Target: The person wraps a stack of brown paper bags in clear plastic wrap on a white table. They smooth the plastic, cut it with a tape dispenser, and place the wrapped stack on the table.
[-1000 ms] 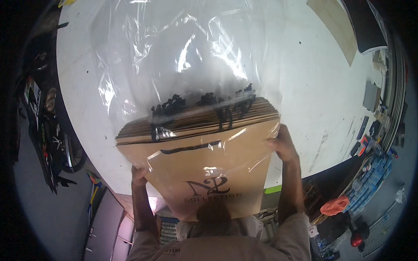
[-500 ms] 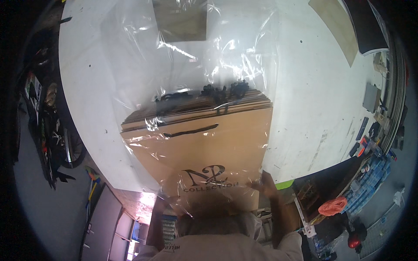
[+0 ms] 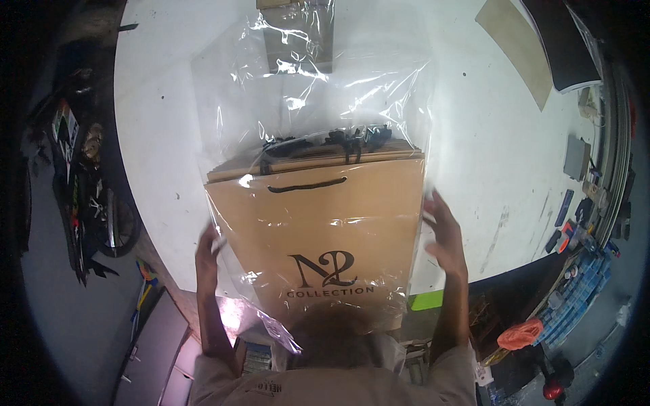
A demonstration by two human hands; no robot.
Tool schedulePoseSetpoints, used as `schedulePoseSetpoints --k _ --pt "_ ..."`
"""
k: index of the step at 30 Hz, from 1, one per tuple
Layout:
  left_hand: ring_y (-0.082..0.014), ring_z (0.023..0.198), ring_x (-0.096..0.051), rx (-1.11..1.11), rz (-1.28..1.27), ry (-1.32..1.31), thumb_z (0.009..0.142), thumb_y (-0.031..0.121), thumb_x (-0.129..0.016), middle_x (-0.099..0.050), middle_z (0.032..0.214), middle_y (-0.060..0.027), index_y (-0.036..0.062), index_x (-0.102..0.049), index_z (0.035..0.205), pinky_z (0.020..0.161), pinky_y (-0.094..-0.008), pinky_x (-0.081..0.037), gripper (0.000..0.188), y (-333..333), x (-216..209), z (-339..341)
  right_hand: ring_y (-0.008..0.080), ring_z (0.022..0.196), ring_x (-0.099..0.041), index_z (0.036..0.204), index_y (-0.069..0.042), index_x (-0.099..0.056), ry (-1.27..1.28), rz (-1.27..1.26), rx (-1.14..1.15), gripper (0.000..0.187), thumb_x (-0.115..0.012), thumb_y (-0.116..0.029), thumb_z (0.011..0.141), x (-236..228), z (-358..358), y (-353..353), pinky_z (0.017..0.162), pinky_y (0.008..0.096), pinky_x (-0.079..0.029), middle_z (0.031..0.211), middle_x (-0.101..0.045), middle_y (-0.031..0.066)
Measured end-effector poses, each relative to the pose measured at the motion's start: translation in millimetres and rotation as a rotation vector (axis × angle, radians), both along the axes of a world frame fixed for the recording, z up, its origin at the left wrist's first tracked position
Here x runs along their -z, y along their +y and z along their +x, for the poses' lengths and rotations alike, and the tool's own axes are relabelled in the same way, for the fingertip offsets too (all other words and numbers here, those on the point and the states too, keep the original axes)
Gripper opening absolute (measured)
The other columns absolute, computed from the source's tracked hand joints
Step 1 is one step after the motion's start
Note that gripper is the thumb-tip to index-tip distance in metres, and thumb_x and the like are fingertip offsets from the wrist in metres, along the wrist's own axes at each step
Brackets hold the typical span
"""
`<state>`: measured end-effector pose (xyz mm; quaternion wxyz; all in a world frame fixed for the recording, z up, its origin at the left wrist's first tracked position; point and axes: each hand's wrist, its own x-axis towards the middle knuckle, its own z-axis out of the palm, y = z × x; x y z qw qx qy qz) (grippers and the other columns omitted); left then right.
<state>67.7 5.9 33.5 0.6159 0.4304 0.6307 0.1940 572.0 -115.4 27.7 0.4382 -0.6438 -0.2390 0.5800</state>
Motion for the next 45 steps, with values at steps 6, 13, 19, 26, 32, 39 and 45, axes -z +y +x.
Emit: schedulePoseSetpoints --k 6,13,19,26,32,39,45 --pt "-0.0297 0.128 -0.054 -0.139 -0.082 -0.123 0.089 0.055 -0.073 -0.057 0.138 -0.0171 -0.0055 -0.040 0.148 0.109 -0.0402 -0.044 0.090 41 27 72 0.0286 0.123 -0.059 0.145 0.007 -0.044 -0.033 -0.235 0.054 0.083 -0.078 -0.034 0.081 -2 -40 82 0.106 0.0387 -0.046 0.131 -0.061 0.0200" --pt "-0.0208 0.114 -0.061 -0.259 -0.159 -0.161 0.092 0.019 -0.075 -0.063 0.125 -0.0131 -0.0044 -0.046 0.140 0.097 -0.0347 -0.050 0.061 -25 25 64 0.0210 0.111 -0.064 0.137 0.006 -0.053 0.152 -0.243 0.163 0.059 -0.075 -0.018 0.088 11 -54 21 0.095 0.0348 -0.052 0.124 -0.065 0.0150" --pt "-0.0152 0.096 -0.058 -0.266 -0.238 -0.176 0.093 0.019 -0.071 -0.061 0.107 -0.0065 -0.0005 -0.049 0.133 0.086 -0.0313 -0.049 0.049 -120 7 45 0.0206 0.112 -0.062 0.140 0.004 -0.048 0.190 -0.357 0.149 0.061 -0.076 -0.013 0.088 11 -79 -67 0.099 0.0382 -0.051 0.124 -0.064 0.0133" --pt "-0.0183 0.120 -0.056 -0.391 -0.334 -0.323 0.097 0.004 -0.064 -0.057 0.130 -0.0104 0.0013 -0.037 0.149 0.102 -0.0339 -0.049 0.059 -190 14 22 0.0204 0.116 -0.059 0.142 0.003 -0.046 0.151 -0.248 0.071 0.058 -0.070 -0.014 0.092 1 -94 -122 0.102 0.0375 -0.047 0.124 -0.064 0.0119" --pt "-0.0164 0.104 -0.064 -0.232 -0.116 -0.099 0.096 0.009 -0.069 -0.067 0.116 -0.0099 -0.0030 -0.052 0.136 0.093 -0.0316 -0.052 0.045 -150 -34 54 0.0144 0.105 -0.060 0.139 0.002 -0.050 0.059 -0.190 0.109 0.048 -0.064 -0.017 0.098 9 -101 -135 0.092 0.0331 -0.049 0.117 -0.066 0.0080" --pt "-0.0205 0.091 -0.070 0.223 0.279 0.320 0.089 0.010 -0.076 -0.073 0.101 -0.0175 -0.0042 -0.064 0.113 0.084 -0.0312 -0.054 0.030 -69 -207 100 0.0115 0.095 -0.062 0.131 0.000 -0.060 0.389 -0.121 0.287 0.037 -0.066 -0.020 0.100 74 -187 -166 0.081 0.0289 -0.051 0.112 -0.069 0.0032" --pt "-0.0384 0.082 -0.064 0.823 0.834 0.623 0.075 0.017 -0.076 -0.067 0.093 -0.0190 -0.0014 -0.061 0.107 0.075 -0.0472 -0.051 0.040 -75 -264 145 0.0259 0.101 -0.071 0.133 0.004 -0.058 -0.069 -0.174 -0.165 0.056 -0.076 -0.032 0.093 -28 -164 -116 0.090 0.0365 -0.055 0.112 -0.072 0.0151"
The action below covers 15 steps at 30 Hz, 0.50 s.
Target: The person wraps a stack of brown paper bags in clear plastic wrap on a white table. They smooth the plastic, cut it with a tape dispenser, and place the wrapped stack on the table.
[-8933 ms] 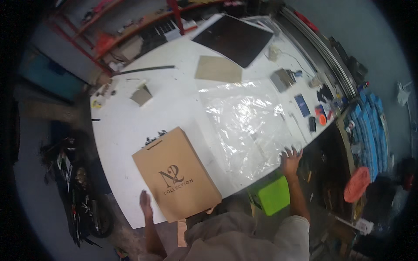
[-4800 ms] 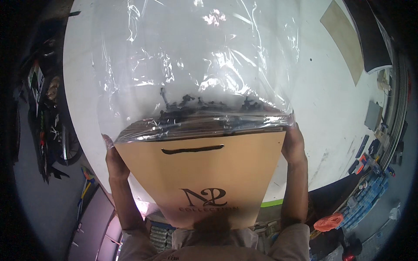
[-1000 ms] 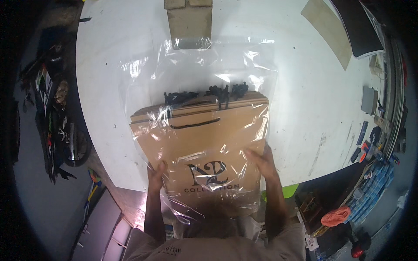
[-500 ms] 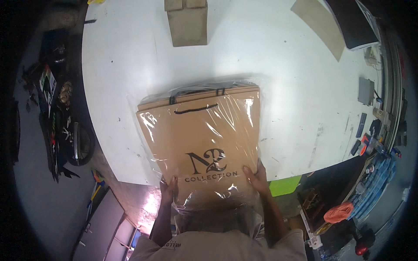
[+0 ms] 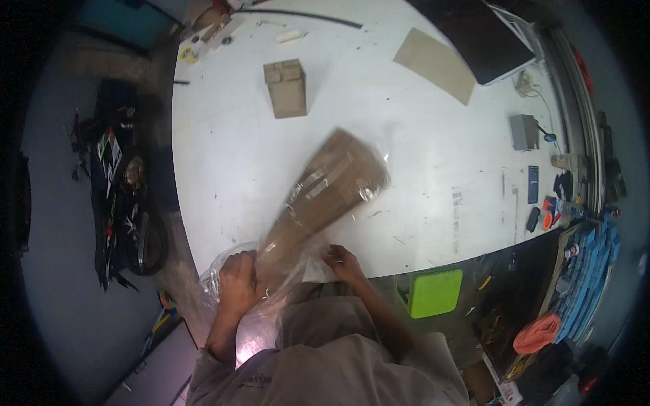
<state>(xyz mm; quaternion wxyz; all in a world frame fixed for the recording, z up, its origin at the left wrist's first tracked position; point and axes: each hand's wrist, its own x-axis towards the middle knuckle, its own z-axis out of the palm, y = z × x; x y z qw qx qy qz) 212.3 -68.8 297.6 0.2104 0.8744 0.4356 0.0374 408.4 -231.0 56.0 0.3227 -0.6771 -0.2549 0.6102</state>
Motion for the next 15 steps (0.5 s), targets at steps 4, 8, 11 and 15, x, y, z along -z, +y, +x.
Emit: schedulePoseSetpoints --k 4,8,11,15 --pt "-0.0385 0.089 -0.064 0.037 0.057 -0.022 0.075 0.023 -0.080 -0.067 0.098 -0.0189 -0.0012 -0.060 0.113 0.082 -0.0474 -0.050 0.049 -14 3 -2 0.0296 0.093 -0.073 0.124 0.004 -0.062 -0.336 0.185 -0.085 0.053 -0.080 -0.030 0.088 -41 62 -23 0.082 0.0381 -0.058 0.102 -0.074 0.0197" --pt "-0.0407 0.111 -0.058 -0.076 0.013 0.082 0.073 0.035 -0.085 -0.060 0.121 -0.0231 -0.0010 -0.049 0.136 0.098 -0.0507 -0.044 0.081 -26 -7 3 0.0270 0.081 -0.070 0.120 0.000 -0.066 -0.548 0.436 0.033 0.051 -0.086 -0.026 0.081 -136 94 -14 0.070 0.0362 -0.056 0.090 -0.071 0.0158" --pt "-0.0433 0.126 -0.048 -0.099 0.029 0.165 0.069 0.044 -0.089 -0.049 0.138 -0.0259 0.0024 -0.035 0.153 0.107 -0.0548 -0.038 0.108 -35 -24 -2 0.0297 0.089 -0.066 0.122 -0.003 -0.066 -0.740 0.770 -0.080 0.054 -0.087 -0.026 0.077 -198 93 5 0.076 0.0388 -0.055 0.103 -0.068 0.0156" --pt "-0.0443 0.134 -0.042 -0.118 0.026 0.284 0.062 0.052 -0.091 -0.042 0.147 -0.0262 0.0080 -0.027 0.160 0.110 -0.0584 -0.035 0.125 -55 -31 -32 0.0392 0.125 -0.052 0.138 -0.006 -0.058 -0.809 1.090 -0.449 0.075 -0.084 -0.041 0.077 -243 47 63 0.108 0.0571 -0.039 0.136 -0.055 0.0197"
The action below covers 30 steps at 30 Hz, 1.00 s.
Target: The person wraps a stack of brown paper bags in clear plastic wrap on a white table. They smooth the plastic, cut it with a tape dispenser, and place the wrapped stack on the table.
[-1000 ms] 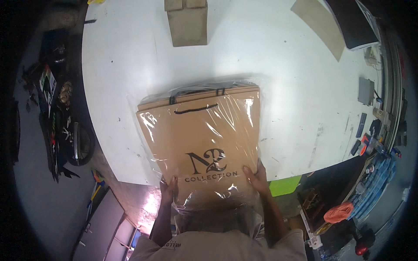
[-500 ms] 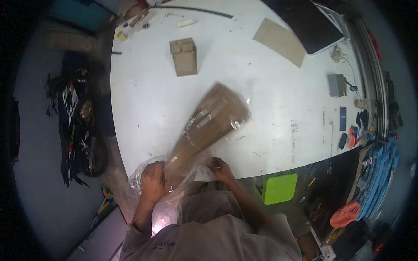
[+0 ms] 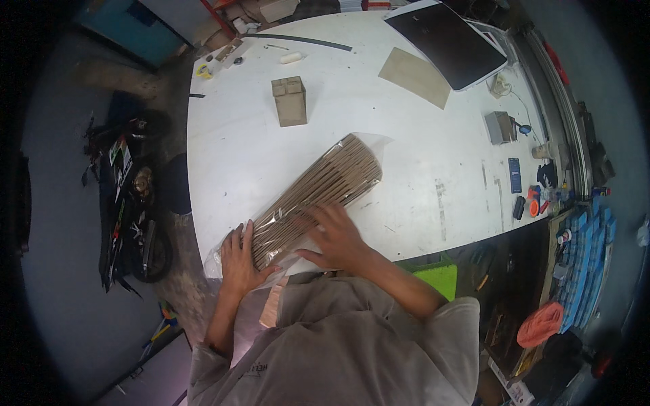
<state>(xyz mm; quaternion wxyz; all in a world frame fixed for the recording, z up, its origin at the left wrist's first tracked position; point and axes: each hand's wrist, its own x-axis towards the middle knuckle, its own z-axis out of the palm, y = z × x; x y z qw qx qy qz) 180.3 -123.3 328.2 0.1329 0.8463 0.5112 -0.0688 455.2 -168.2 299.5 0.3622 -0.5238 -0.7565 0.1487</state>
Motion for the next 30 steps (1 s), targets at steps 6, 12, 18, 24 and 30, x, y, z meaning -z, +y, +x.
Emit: schedulePoseSetpoints --k 6,12,18,24,30 --pt "-0.0425 0.134 -0.043 -0.046 -0.067 -0.013 0.059 0.044 -0.094 -0.041 0.147 -0.0237 0.0116 -0.021 0.162 0.108 -0.0586 -0.038 0.130 -15 -11 -52 0.0383 0.144 -0.038 0.156 -0.014 -0.038 -0.428 -0.217 -0.278 0.113 -0.085 -0.061 0.065 7 -54 59 0.123 0.0648 -0.009 0.149 -0.048 0.0229" --pt "-0.0400 0.129 -0.048 -0.159 -0.029 -0.550 0.059 0.019 -0.097 -0.048 0.139 -0.0232 0.0039 -0.024 0.158 0.109 -0.0488 -0.042 0.124 -39 52 -110 0.0292 0.119 -0.055 0.144 -0.013 -0.050 -0.588 -0.196 -0.326 0.098 -0.090 -0.047 0.061 6 -64 56 0.113 0.0597 -0.031 0.116 -0.060 0.0117" --pt "-0.0333 0.137 -0.045 -0.319 0.002 -1.151 0.070 0.008 -0.088 -0.047 0.144 -0.0214 -0.0033 -0.027 0.155 0.117 -0.0443 -0.033 0.106 -48 139 -114 0.0274 0.111 -0.060 0.118 -0.010 -0.060 -0.641 -0.158 -0.217 0.062 -0.087 -0.036 0.068 20 -85 57 0.101 0.0463 -0.040 0.110 -0.064 0.0095" --pt "-0.0379 0.144 -0.030 -0.351 0.219 -1.426 0.070 0.024 -0.086 -0.026 0.155 -0.0251 -0.0049 -0.011 0.158 0.118 -0.0506 -0.028 0.119 -47 173 -64 0.0273 0.113 -0.058 0.120 -0.010 -0.059 -0.680 -0.173 -0.175 0.068 -0.088 -0.040 0.066 5 -89 49 0.099 0.0456 -0.040 0.111 -0.061 0.0103" --pt "-0.0379 0.141 -0.032 -0.244 0.122 -1.467 0.070 0.035 -0.088 -0.028 0.153 -0.0244 -0.0054 -0.004 0.158 0.119 -0.0525 -0.025 0.128 -45 178 -60 0.0276 0.110 -0.059 0.118 -0.009 -0.059 -0.706 -0.174 -0.177 0.070 -0.089 -0.041 0.063 9 -88 43 0.098 0.0459 -0.042 0.110 -0.061 0.0097"
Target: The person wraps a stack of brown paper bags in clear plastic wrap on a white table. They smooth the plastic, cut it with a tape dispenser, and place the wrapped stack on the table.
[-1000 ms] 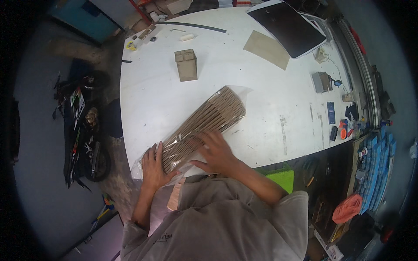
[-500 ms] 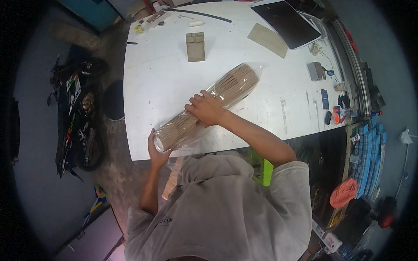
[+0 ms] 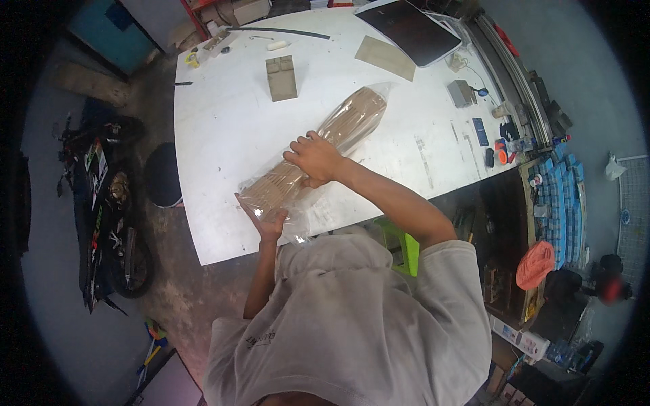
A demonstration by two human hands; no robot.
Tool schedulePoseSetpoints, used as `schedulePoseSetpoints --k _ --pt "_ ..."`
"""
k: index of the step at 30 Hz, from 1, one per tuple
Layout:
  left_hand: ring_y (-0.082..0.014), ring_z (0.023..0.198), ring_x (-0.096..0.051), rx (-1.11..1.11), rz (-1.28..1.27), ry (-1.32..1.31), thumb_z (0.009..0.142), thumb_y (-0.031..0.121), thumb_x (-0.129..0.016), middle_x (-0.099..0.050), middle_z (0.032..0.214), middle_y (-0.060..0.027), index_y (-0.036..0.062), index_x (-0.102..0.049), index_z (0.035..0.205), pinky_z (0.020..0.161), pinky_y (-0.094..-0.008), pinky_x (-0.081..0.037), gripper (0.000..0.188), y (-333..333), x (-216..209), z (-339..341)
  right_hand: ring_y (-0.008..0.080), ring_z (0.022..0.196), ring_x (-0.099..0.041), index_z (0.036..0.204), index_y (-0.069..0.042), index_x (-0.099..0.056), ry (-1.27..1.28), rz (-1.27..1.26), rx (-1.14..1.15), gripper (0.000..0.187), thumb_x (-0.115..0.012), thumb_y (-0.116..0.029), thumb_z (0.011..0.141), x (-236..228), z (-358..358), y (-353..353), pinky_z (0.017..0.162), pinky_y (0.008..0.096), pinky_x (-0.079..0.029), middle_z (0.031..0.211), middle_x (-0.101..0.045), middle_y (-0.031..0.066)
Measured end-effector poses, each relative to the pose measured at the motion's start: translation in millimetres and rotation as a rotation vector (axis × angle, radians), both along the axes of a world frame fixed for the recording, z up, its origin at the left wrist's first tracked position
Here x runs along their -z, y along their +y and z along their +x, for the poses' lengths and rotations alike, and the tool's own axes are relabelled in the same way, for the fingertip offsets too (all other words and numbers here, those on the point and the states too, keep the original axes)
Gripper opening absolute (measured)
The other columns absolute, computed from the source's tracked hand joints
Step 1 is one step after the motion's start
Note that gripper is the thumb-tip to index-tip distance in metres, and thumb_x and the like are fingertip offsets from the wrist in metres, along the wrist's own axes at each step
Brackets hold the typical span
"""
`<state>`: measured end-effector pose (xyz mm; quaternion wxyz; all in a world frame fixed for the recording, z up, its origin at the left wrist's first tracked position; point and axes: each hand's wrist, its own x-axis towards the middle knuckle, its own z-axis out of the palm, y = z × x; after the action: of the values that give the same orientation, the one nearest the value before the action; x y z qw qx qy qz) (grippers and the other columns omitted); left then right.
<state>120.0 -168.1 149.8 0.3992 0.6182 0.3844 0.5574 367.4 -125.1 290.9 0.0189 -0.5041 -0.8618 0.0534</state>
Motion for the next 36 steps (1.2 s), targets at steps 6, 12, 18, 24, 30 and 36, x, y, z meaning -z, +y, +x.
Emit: schedulePoseSetpoints --k 6,12,18,24,30,36 --pt "-0.0372 0.127 -0.046 0.032 0.394 0.716 0.063 0.024 -0.092 -0.043 0.140 -0.0224 -0.0062 -0.024 0.149 0.110 -0.0513 -0.035 0.114 36 18 -26 0.0273 0.099 -0.065 0.105 -0.007 -0.060 0.001 -0.021 -0.015 0.046 -0.082 -0.022 0.067 13 -3 11 0.090 0.0418 -0.047 0.100 -0.065 0.0081" --pt "-0.0381 0.113 -0.050 -0.072 0.105 0.514 0.061 0.021 -0.089 -0.047 0.118 -0.0209 -0.0032 -0.041 0.130 0.099 -0.0484 -0.042 0.087 40 40 -38 0.0308 0.093 -0.066 0.096 -0.007 -0.063 0.126 -0.001 -0.027 0.029 -0.075 -0.009 0.070 -5 -13 13 0.085 0.0411 -0.049 0.095 -0.066 0.0102" --pt "-0.0387 0.112 -0.051 -0.078 0.396 0.760 0.060 0.045 -0.095 -0.046 0.130 -0.0273 -0.0059 -0.028 0.148 0.099 -0.0481 -0.043 0.121 40 26 -74 0.0307 0.103 -0.061 0.106 -0.005 -0.060 0.031 -0.051 -0.020 0.043 -0.080 -0.015 0.070 5 -31 5 0.088 0.0429 -0.044 0.105 -0.063 0.0125" --pt "-0.0376 0.109 -0.058 0.176 0.022 0.860 0.064 0.040 -0.094 -0.061 0.121 -0.0223 -0.0002 -0.048 0.141 0.099 -0.0469 -0.045 0.099 55 -52 -129 0.0292 0.108 -0.059 0.114 -0.006 -0.059 0.043 -0.088 -0.005 0.056 -0.085 -0.033 0.074 2 -25 12 0.092 0.0438 -0.043 0.107 -0.062 0.0114" --pt "-0.0368 0.100 -0.067 0.307 -0.136 1.057 0.078 0.012 -0.080 -0.072 0.105 -0.0185 0.0028 -0.072 0.115 0.087 -0.0455 -0.053 0.038 61 -91 -175 0.0301 0.105 -0.059 0.115 -0.006 -0.059 0.080 -0.090 0.002 0.057 -0.086 -0.033 0.073 1 -28 11 0.091 0.0447 -0.043 0.105 -0.062 0.0118" --pt "-0.0282 0.091 -0.072 -0.041 -0.347 0.659 0.077 0.010 -0.085 -0.075 0.092 -0.0121 0.0035 -0.077 0.098 0.083 -0.0377 -0.054 0.023 53 -156 -206 0.0317 0.105 -0.060 0.116 -0.006 -0.060 0.114 -0.088 0.040 0.064 -0.089 -0.037 0.068 -2 -23 15 0.093 0.0448 -0.043 0.105 -0.063 0.0126"
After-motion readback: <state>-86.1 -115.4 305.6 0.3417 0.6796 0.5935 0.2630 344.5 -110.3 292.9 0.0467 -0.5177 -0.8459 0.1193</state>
